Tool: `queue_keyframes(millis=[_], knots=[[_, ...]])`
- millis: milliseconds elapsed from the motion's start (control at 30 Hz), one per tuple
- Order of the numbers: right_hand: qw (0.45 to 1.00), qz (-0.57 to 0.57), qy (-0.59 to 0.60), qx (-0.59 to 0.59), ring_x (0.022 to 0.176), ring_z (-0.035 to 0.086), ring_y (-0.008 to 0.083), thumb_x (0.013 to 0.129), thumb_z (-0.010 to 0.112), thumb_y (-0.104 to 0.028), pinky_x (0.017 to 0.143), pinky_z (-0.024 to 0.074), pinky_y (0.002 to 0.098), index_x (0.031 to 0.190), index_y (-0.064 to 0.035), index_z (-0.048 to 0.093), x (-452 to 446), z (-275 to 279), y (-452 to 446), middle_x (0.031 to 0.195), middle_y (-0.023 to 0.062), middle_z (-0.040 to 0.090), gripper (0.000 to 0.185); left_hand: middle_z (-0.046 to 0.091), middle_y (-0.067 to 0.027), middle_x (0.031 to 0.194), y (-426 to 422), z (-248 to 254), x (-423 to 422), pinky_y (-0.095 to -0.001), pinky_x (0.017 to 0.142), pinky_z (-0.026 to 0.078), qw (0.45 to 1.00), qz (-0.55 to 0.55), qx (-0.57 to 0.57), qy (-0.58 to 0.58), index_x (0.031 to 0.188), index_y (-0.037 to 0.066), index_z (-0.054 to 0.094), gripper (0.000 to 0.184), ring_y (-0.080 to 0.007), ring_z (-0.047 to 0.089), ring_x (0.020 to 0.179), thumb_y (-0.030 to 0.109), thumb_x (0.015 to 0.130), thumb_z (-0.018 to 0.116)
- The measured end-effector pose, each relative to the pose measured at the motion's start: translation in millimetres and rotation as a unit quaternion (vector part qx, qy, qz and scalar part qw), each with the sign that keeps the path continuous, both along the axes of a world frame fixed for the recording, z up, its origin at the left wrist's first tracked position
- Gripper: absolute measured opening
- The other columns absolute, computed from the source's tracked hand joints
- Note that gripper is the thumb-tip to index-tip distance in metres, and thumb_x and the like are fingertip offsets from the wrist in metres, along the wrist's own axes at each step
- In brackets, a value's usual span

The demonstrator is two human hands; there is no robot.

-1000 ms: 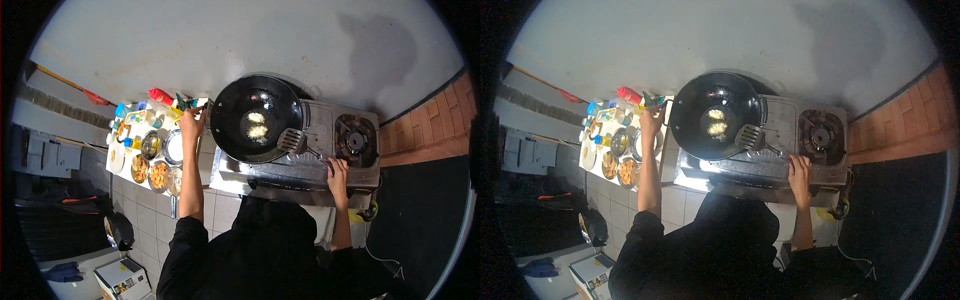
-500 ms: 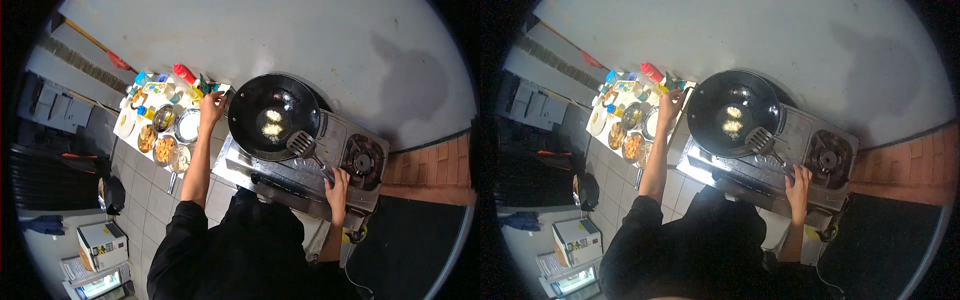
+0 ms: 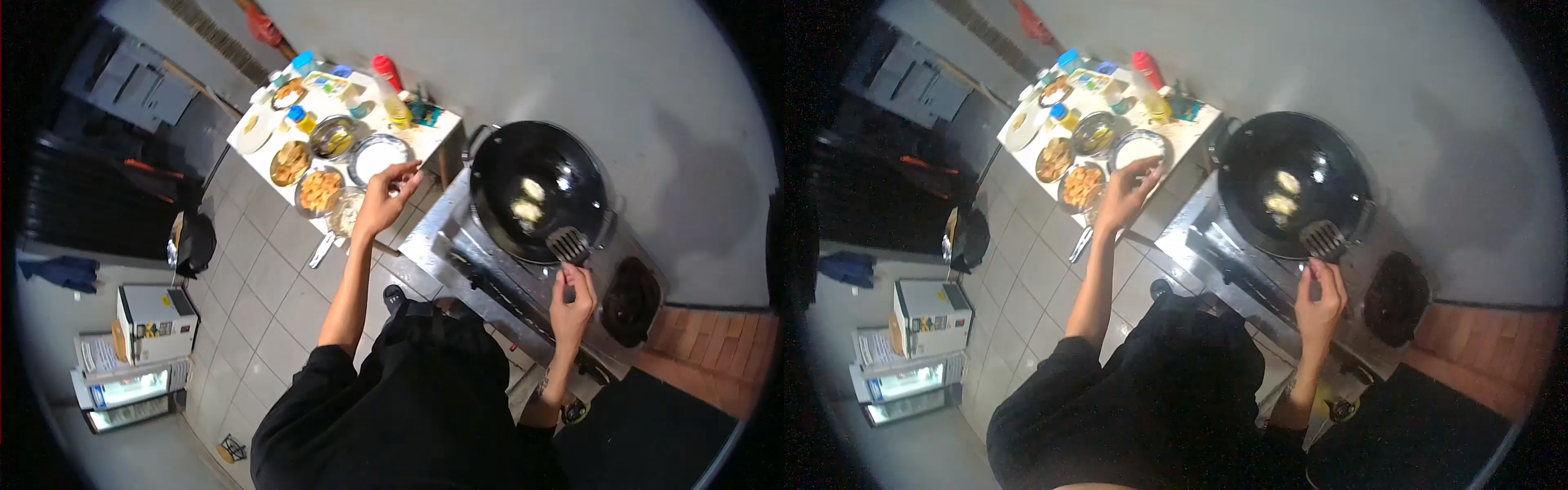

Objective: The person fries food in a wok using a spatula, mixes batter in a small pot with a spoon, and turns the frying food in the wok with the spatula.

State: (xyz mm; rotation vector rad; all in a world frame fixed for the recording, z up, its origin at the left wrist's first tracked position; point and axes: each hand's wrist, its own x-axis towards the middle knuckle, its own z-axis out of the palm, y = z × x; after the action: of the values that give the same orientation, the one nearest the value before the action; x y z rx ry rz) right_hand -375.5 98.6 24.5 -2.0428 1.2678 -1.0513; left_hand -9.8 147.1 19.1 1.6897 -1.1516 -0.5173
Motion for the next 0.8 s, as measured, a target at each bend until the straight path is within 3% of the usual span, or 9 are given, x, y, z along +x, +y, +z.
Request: queue_keyframes(millis=[33, 267, 400, 467, 500, 600, 700, 767, 800], knots=[[0.999, 0.033, -0.004, -0.03, 0.07, 0.062, 0.0241, 0.083, 0.063, 0.003, 0.066, 0.0498, 0.0338, 0.098, 0.0023, 0.066, 26.0, 7.7, 6.6, 0.083, 0.0127, 0.063, 0.015, 0.07, -0.0089, 0.097, 22.6, -0.1, 11.4, -0.0263, 0.075, 0.048, 0.999, 0.011, 0.009, 0.046, 0.118, 0.001, 0.066, 0.032, -0.0112, 0.061, 0.086, 0.019, 0.092, 0.067], [0.927, 0.323, 0.003, 0.189, 0.078, 0.067, 0.0239, 0.088, 0.065, -0.009, 0.069, 0.0515, 0.0317, 0.104, 0.0016, 0.065, 202.2, -42.5, 59.0, 0.089, 0.0148, 0.067, 0.02, 0.071, -0.0106, 0.093, 189.0, -54.6, 113.6, -0.0317, 0.078, 0.052, 0.974, 0.2, 0.072, 0.081, 0.121, 0.0, 0.064, 0.035, -0.0159, 0.064, 0.087, 0.023, 0.095, 0.062], [0.919, 0.3, 0.07, 0.247, 0.084, 0.066, 0.0339, 0.089, 0.067, -0.025, 0.074, 0.0512, 0.0413, 0.107, 0.0039, 0.064, 294.6, -124.8, 75.6, 0.093, 0.0208, 0.067, 0.035, 0.067, -0.0207, 0.097, 249.6, -152.1, 154.5, -0.0357, 0.079, 0.052, 0.957, 0.209, 0.196, 0.042, 0.121, -0.003, 0.061, 0.052, -0.0265, 0.066, 0.089, 0.034, 0.086, 0.071], [0.923, 0.273, 0.133, 0.237, 0.087, 0.066, 0.0379, 0.088, 0.067, -0.031, 0.077, 0.0505, 0.0447, 0.107, 0.0052, 0.063, 334.1, -158.9, 75.1, 0.094, 0.0232, 0.067, 0.041, 0.065, -0.021, 0.1, 258.2, -195.6, 163.5, -0.038, 0.077, 0.052, 0.959, 0.154, 0.159, -0.175, 0.124, -0.003, 0.057, 0.058, -0.0299, 0.065, 0.091, 0.037, 0.085, 0.071], [0.937, 0.222, 0.149, 0.224, 0.083, 0.066, 0.0391, 0.087, 0.069, -0.032, 0.074, 0.0503, 0.0445, 0.097, 0.0048, 0.063, 350.0, -176.8, 74.3, 0.088, 0.0239, 0.067, 0.038, 0.065, -0.021, 0.1, 256.4, -199.1, 164.5, -0.038, 0.077, 0.052, 0.959, 0.161, 0.159, -0.171, 0.124, -0.003, 0.057, 0.058, -0.0299, 0.065, 0.091, 0.037, 0.085, 0.071], [0.95, 0.169, 0.172, 0.197, 0.075, 0.065, 0.0413, 0.084, 0.072, -0.03, 0.068, 0.0485, 0.0456, 0.078, 0.0041, 0.061, 376.1, -212.5, 73.2, 0.077, 0.0245, 0.065, 0.036, 0.066, -0.0212, 0.095, 238.6, -208.1, 167.3, -0.0409, 0.077, 0.052, 0.974, 0.109, 0.192, -0.049, 0.126, -0.002, 0.055, 0.059, -0.0333, 0.065, 0.089, 0.037, 0.085, 0.071], [0.963, 0.145, 0.161, 0.161, 0.07, 0.062, 0.0431, 0.082, 0.072, -0.026, 0.063, 0.0447, 0.0482, 0.066, 0.0041, 0.056, 390.1, -220.1, 79.1, 0.068, 0.0243, 0.06, 0.038, 0.067, -0.0171, 0.088, 221.0, -214.0, 172.2, -0.0377, 0.072, 0.053, 0.971, 0.025, 0.232, 0.051, 0.124, -0.003, 0.056, 0.057, -0.0276, 0.067, 0.082, 0.038, 0.087, 0.071], [0.971, 0.133, 0.143, 0.142, 0.067, 0.058, 0.0453, 0.083, 0.069, -0.019, 0.059, 0.0407, 0.0494, 0.065, 0.0051, 0.052, 393.2, -212.9, 85.7, 0.065, 0.0244, 0.056, 0.035, 0.066, -0.0101, 0.079, 215.4, -208.8, 171.7, -0.0304, 0.063, 0.052, 0.926, 0.004, 0.228, 0.3, 0.115, -0.003, 0.061, 0.049, -0.0177, 0.063, 0.065, 0.039, 0.09, 0.068], [0.971, 0.125, 0.142, 0.143, 0.067, 0.058, 0.0453, 0.083, 0.069, -0.019, 0.059, 0.0407, 0.0494, 0.065, 0.0051, 0.052, 394.7, -204.6, 87.7, 0.065, 0.0244, 0.056, 0.035, 0.066, -0.0101, 0.079, 212.3, -210.0, 175.7, -0.0304, 0.063, 0.052, 0.926, -0.004, 0.231, 0.298, 0.115, -0.003, 0.061, 0.049, -0.0177, 0.063, 0.065, 0.039, 0.09, 0.068]])
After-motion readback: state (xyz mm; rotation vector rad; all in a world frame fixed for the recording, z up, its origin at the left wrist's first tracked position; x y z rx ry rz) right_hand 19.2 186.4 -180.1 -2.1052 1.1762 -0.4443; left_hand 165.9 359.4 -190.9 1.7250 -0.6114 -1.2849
